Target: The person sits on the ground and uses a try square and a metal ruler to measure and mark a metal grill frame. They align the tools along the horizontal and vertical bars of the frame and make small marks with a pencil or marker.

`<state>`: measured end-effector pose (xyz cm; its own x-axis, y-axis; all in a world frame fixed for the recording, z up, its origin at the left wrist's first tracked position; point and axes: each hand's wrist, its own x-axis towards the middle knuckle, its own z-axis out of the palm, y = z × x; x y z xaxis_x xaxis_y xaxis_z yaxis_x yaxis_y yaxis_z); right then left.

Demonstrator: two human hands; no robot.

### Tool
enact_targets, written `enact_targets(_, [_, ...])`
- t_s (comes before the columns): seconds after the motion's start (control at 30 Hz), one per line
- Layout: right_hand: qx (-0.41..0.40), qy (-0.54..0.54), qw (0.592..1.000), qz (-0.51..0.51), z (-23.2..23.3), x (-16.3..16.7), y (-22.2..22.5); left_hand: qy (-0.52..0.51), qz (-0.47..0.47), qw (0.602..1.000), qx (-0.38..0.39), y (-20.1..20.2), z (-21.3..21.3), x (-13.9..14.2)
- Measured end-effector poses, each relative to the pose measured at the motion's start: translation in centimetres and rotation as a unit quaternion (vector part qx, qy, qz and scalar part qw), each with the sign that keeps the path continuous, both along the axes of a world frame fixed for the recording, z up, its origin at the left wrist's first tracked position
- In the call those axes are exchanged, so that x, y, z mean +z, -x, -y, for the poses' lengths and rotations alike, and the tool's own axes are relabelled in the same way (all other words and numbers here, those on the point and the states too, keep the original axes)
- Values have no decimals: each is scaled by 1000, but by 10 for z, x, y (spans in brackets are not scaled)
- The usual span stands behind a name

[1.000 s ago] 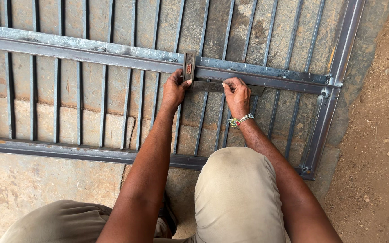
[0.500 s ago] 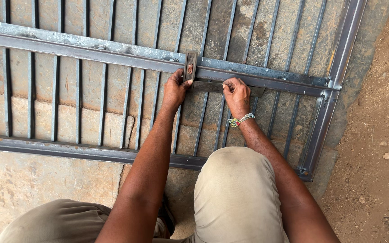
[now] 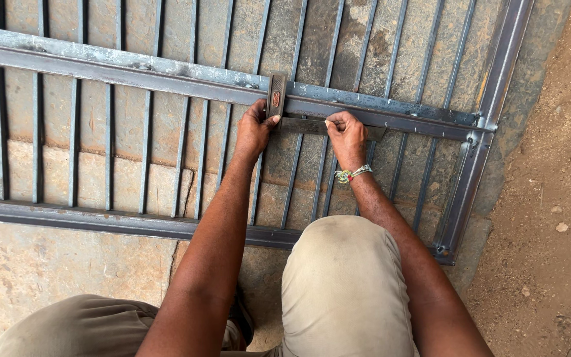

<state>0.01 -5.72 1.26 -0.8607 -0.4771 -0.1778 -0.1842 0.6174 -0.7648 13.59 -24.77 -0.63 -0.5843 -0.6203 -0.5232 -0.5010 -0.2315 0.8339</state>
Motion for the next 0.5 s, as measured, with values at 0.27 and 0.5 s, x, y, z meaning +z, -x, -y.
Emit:
enact_targets(0.27, [2,-22,999,-24,8,6,-4,-5,-9,1000,3,-1,-2,2])
enact_targets(0.5, [-17,-21,1000,-1,10,7,-3,-30,6,999,10,2,-1,5])
